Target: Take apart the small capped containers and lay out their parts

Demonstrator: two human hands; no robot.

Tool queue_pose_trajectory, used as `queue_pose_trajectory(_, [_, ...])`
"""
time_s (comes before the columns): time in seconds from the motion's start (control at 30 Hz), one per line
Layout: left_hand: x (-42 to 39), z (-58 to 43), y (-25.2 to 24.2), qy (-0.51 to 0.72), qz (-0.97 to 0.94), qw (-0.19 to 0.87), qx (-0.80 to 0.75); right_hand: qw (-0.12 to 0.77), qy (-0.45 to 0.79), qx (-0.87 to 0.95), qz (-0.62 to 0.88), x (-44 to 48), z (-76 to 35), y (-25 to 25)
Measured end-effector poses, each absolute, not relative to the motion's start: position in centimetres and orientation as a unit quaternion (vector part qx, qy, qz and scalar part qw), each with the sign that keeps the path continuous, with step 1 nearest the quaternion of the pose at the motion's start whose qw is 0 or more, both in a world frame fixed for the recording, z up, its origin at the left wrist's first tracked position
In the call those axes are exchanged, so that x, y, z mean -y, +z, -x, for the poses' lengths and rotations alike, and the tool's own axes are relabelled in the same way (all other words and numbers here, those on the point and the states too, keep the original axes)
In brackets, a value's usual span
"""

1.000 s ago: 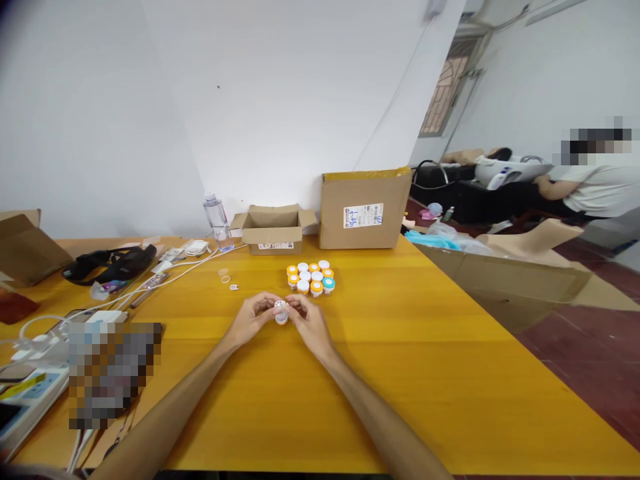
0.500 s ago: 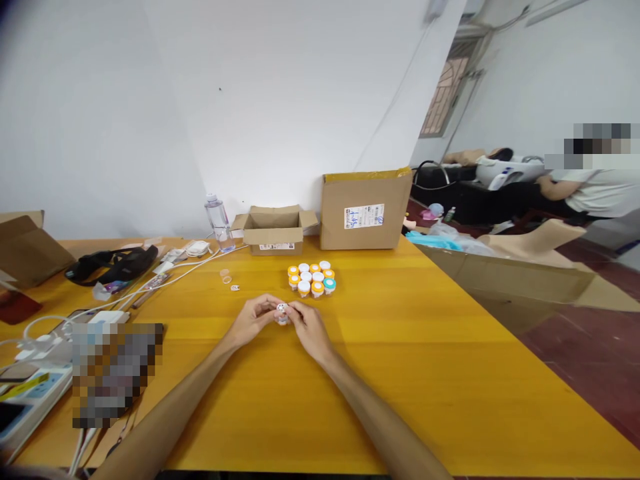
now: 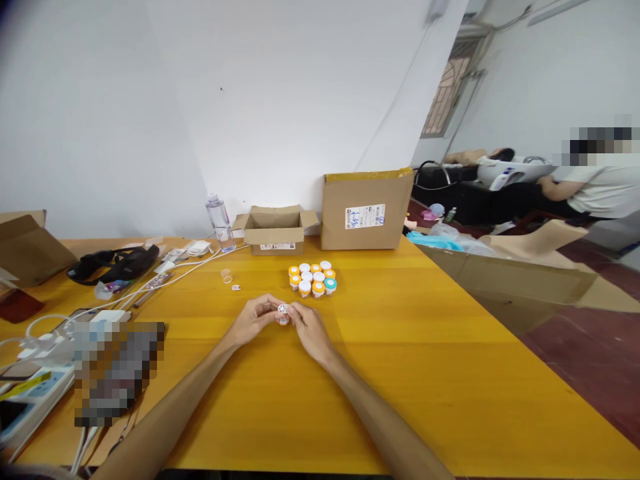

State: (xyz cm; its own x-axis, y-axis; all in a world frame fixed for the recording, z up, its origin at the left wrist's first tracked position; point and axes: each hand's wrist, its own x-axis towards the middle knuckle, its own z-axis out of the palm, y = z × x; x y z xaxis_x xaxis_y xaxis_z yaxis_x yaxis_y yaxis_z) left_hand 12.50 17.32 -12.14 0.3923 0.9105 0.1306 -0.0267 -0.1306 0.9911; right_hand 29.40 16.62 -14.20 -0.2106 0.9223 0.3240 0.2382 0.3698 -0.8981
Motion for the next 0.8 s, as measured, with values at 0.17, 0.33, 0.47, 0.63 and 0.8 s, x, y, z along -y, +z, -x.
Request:
queue_pose_trajectory(0.17, [-17.54, -12.35, -12.29, 0.426, -0.633, 0.542, -0.352, 0.459, 0.389, 0.681, 0.417, -16.72, -29.36, -14.3])
queue_pose_trajectory(0.33, [-17.47, -12.46, -12.2, 0.435, -0.641, 0.524, -0.354, 0.453, 0.394, 0.681, 0.42, -16.7, -29.27, -14.28])
queue_pose_trajectory(0.47, [-17.31, -12.63, -11.96, 0.435, -0.641, 0.52, -0.361, 0.453, 0.391, 0.683, 0.418, -16.6, -29.3, -14.16])
queue_pose_trajectory(0.63, [-17.34, -12.68, -11.96, 0.434, -0.643, 0.521, -0.357, 0.453, 0.392, 0.685, 0.414, -16.52, -29.38, -13.99])
queue_pose_trajectory(0.8, [-17.56, -12.38, -12.17, 0.435, -0.658, 0.491, -0.369, 0.463, 0.402, 0.676, 0.409, -16.49, -29.38, -13.99])
